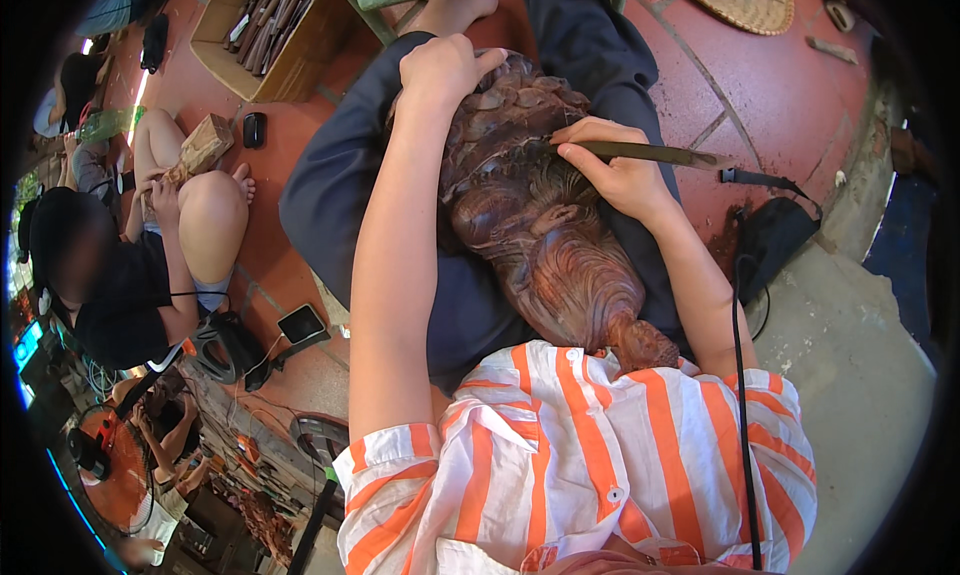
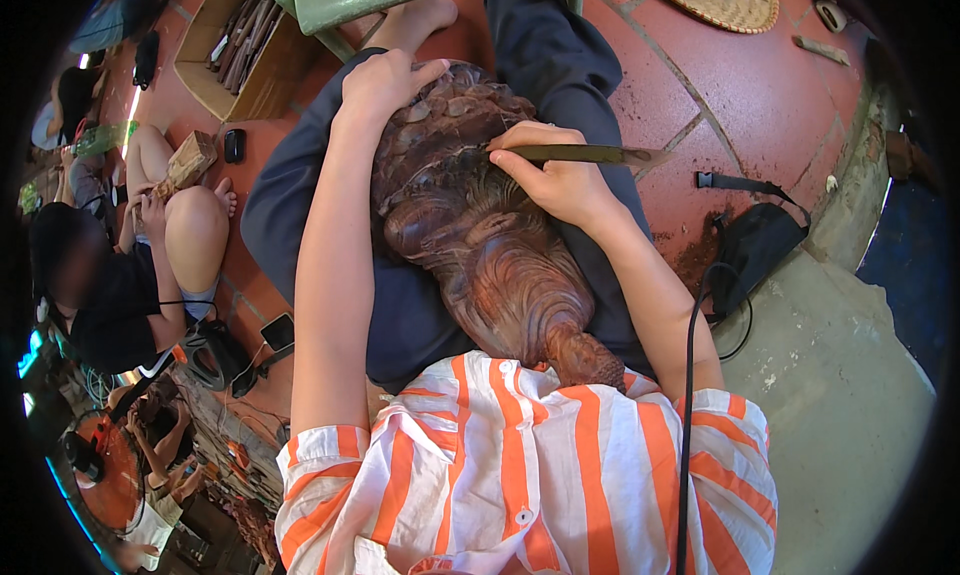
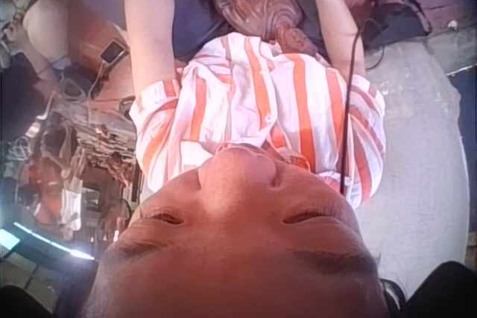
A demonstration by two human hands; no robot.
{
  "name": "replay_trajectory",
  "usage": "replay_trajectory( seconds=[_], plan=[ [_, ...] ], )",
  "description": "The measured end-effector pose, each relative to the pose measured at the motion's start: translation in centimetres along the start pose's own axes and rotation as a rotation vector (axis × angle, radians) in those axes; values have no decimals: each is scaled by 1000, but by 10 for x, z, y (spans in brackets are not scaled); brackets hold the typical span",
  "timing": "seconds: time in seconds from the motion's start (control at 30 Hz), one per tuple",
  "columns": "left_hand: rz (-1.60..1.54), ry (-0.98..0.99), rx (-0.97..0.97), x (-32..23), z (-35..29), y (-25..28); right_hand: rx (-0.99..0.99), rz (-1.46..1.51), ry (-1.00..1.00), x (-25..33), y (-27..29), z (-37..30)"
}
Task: The person carves a large, dark, textured wooden object resting on their lap using a knife. They hold the object with one hand and use the knife to scrape and shape the surface continuously.
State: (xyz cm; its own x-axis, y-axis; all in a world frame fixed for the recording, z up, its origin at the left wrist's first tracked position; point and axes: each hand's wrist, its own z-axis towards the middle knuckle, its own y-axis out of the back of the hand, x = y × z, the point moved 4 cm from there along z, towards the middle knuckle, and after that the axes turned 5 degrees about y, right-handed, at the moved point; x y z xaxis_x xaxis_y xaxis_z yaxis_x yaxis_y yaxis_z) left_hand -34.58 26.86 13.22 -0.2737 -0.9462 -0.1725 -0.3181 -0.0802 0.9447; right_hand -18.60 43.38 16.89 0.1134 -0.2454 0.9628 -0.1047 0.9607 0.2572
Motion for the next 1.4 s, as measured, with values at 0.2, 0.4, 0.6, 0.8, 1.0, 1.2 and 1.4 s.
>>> replay_trajectory(
  seconds=[0.2,0.4,0.6,0.8,1.0,1.2,1.4],
  plan=[
    [8,5,2,-1,-1,2,37,-18,14,8,-3,4],
    [29,30,26,-3,-3,6,14,9,-66,1,-3,7],
    [49,41,28,-7,-7,12,9,21,-58,4,-4,5],
    [34,56,106,-7,-8,12,-29,63,-165,-7,-4,3],
    [25,66,72,-5,-7,12,3,-45,-117,0,-8,5],
    [24,39,59,-6,-6,8,-45,136,-203,-13,-3,0],
    [39,59,48,-3,-3,6,-2,4,-167,-7,-8,3]
  ],
)
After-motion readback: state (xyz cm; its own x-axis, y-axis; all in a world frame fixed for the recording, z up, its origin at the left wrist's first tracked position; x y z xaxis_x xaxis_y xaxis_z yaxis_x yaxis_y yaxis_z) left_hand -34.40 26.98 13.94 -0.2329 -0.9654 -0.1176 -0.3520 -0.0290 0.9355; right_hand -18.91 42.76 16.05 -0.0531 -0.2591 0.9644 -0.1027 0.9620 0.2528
